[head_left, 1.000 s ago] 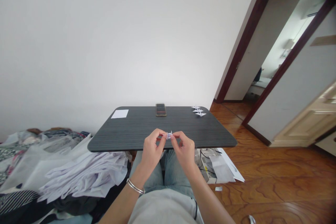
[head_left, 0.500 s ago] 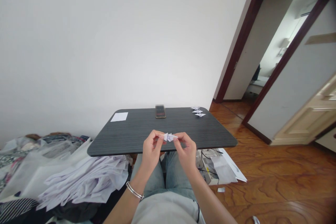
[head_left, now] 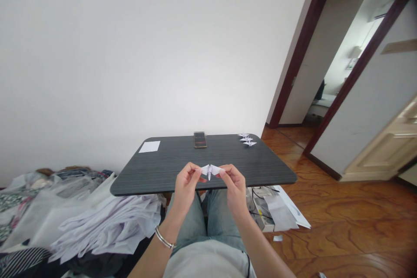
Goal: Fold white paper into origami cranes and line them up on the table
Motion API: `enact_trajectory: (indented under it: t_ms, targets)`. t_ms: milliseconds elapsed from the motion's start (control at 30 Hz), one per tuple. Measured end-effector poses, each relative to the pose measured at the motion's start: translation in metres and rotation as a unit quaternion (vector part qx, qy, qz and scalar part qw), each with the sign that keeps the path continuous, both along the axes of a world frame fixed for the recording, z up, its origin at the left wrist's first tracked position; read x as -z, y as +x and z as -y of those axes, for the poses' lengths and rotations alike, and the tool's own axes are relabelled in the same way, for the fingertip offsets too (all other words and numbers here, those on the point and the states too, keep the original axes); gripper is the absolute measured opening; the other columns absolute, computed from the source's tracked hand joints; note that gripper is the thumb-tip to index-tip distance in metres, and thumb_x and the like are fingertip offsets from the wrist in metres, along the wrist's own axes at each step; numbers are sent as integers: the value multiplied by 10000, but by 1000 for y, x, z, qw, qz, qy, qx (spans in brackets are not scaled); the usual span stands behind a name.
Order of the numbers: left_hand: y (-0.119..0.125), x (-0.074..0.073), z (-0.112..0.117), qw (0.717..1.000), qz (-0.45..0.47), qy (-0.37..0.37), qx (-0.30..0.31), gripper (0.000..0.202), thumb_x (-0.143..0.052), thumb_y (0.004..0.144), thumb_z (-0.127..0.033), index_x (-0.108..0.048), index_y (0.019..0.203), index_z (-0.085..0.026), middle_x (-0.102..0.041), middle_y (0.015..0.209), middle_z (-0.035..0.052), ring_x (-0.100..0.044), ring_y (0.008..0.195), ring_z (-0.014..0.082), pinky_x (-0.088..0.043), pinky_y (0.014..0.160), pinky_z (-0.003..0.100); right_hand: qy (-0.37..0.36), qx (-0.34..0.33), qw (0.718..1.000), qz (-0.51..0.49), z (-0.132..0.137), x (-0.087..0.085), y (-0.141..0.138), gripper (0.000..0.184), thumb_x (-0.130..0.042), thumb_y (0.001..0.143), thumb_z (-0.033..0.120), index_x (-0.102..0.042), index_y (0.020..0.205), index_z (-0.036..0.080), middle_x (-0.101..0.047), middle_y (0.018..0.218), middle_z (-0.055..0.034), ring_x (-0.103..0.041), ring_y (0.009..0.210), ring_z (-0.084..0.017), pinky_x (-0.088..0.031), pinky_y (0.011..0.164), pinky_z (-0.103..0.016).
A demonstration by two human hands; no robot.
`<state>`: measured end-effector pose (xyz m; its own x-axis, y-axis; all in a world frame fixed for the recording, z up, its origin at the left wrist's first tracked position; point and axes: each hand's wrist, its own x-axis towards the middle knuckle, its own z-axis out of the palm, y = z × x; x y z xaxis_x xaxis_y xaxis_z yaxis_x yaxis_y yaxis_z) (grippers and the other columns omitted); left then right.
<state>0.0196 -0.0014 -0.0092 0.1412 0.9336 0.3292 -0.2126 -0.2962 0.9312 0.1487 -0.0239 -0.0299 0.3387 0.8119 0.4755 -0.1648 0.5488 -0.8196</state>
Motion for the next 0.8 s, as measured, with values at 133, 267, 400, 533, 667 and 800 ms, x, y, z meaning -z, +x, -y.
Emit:
enact_trajectory:
  t_ms: [133,267,400,533,667,800]
  targets:
    - [-1,-2,0,1000,6,-12,3,243,-619,744,-372,-561,677,-145,-547,649,-7,-523,620,115,-506,567,228,-2,-3,1000,-11,-3,3,2,143,-587,787,293,-634,711,182,-596,662,-4,-518,636,-141,-413,622,-253]
    - [-1,-3,0,1000,9,-18,5,241,-620,745,-363,-553,675,-142,-543,647,-5,-514,611,109,-503,560,224,-9,-9,1000,-24,-3,5,4,146,-597,776,298,-624,694,181,-592,661,-4,-518,632,-141,-414,634,-261]
    - [-1,-2,0,1000,12,-25,-2,242,-626,735,-363,-556,669,-141,-542,646,-6,-512,601,106,-498,542,219,-16,-14,999,-48,-3,5,3,140,-604,771,297,-621,692,182,-589,670,-7,-519,631,-143,-417,634,-263]
    - [-1,-1,0,999,21,-29,2,222,-622,745,-340,-558,675,-139,-544,645,-7,-500,597,98,-492,533,207,-9,-24,997,-75,-3,6,2,119,-609,775,268,-629,697,180,-591,680,-5,-515,638,-135,-411,639,-257]
    - [-1,-1,-1,999,22,-32,1,215,-621,747,-333,-560,675,-140,-546,644,-10,-500,599,96,-489,531,200,-13,-21,996,-84,-3,7,2,121,-619,765,272,-632,690,177,-588,670,-6,-513,630,-136,-413,621,-255]
    - [-1,-1,-1,999,23,-32,-3,221,-626,735,-341,-562,664,-142,-545,631,-16,-506,589,97,-487,522,199,-20,-18,996,-80,-3,8,2,131,-621,758,281,-627,679,177,-590,665,-5,-522,632,-139,-418,614,-253]
